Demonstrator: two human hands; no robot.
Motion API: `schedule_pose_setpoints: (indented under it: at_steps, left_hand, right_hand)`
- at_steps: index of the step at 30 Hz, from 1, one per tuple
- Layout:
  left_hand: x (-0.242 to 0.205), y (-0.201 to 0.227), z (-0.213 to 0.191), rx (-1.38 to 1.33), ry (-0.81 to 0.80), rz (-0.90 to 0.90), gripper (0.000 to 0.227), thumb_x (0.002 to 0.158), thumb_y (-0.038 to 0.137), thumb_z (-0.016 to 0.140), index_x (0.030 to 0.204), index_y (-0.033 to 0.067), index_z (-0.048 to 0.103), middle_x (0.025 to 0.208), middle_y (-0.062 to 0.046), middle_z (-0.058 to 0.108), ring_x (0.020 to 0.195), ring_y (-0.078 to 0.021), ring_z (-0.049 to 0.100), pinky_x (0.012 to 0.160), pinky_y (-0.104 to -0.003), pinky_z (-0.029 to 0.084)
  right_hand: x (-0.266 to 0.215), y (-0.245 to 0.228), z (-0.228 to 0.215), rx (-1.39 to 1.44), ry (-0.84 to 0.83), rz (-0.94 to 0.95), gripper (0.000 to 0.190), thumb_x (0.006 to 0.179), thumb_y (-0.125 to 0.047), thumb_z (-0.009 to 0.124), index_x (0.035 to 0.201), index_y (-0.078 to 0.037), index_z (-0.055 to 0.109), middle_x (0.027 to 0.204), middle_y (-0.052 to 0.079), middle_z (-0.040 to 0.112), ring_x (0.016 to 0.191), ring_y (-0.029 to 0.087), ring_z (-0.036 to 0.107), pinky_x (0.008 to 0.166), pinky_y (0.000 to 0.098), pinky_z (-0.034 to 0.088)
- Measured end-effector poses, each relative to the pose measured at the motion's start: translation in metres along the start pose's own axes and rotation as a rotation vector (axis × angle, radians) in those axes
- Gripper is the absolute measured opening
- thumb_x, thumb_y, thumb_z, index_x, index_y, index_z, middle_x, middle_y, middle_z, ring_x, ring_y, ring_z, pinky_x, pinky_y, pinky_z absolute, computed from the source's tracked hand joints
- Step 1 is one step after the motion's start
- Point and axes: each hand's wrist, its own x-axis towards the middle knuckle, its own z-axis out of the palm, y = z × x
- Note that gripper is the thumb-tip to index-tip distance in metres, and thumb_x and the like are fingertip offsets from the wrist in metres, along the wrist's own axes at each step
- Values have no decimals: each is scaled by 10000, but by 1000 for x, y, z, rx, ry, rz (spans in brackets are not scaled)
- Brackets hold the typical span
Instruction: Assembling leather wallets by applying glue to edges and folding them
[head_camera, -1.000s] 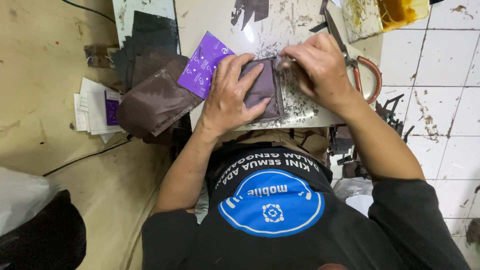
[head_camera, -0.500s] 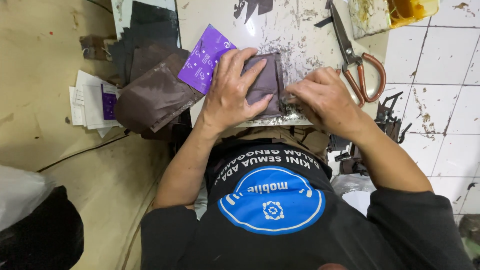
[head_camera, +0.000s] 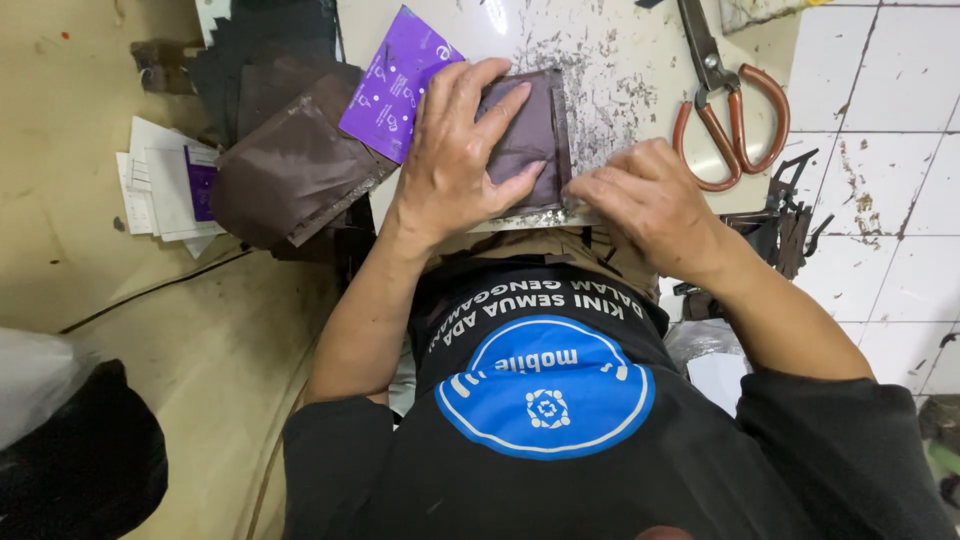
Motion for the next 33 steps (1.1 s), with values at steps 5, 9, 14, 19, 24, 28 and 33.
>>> schedule_pose_setpoints:
  at_steps: [5,9,14,19,24,28,33]
  left_hand:
    - [0,-1,0,20,-10,2,682,832,316,952,1314,-29,615,1367,-229,516,1226,-419,484,1074,-549,481]
    - [-1,-1,2,25,-6,-1,701,820,336,966,1314,-27,625,1365,-227,522,1230,-408,482,1075,-542,488]
    - [-1,0,2,15,-2,-5,694,813,316,966,1314,-24,625,1367,-218,519,1224,-411,487,1079,-539,480]
    - [6,1,2,-4,-37,-128,787,830,290,958,1391,-46,521,1364,-211,474,1198,-389,491,1064,-501,503]
    - [13,-22,19,-82,-137,-393,743,845,290,857,1401,-18,472,1233,-236,564,1162,-403,597,1044,-511,486]
    - [24,-15,-3,-116,-340,-416,400,805,319,807,1141,125,708,965,-103,745,1015,-346,730,920,-469,552]
    - [39,1,-77,-229,-296,-377,229,876,228,718,1072,112,733,987,-158,762,1019,-388,726,890,-494,561]
  right_hand:
    - [-9,0,-4,12,-77,-32,204,1069,-28,562,1249,-33,658,986,56,714,963,287,551,816,394,412]
    - [0,-4,-4,80,71,40,194,1076,-112,559,1207,-25,672,1074,99,741,886,286,531,783,405,384]
    - [-7,-7,5,-35,47,-9,150,1075,-186,596,1158,-95,681,940,27,736,858,212,493,749,328,341]
    - [-19,-2,-26,239,112,118,185,1033,-30,607,1202,11,667,1103,143,732,918,326,620,866,440,439]
    - [-24,5,-14,302,509,351,143,1062,-30,661,1153,80,675,1060,195,673,955,356,598,931,427,465]
    - [-17,3,20,431,692,381,174,1045,-39,659,1133,110,642,1023,209,646,950,349,655,892,415,507]
    - [-4,-8,35,516,738,372,170,1029,-19,635,1125,118,605,1028,225,669,980,349,686,909,411,514]
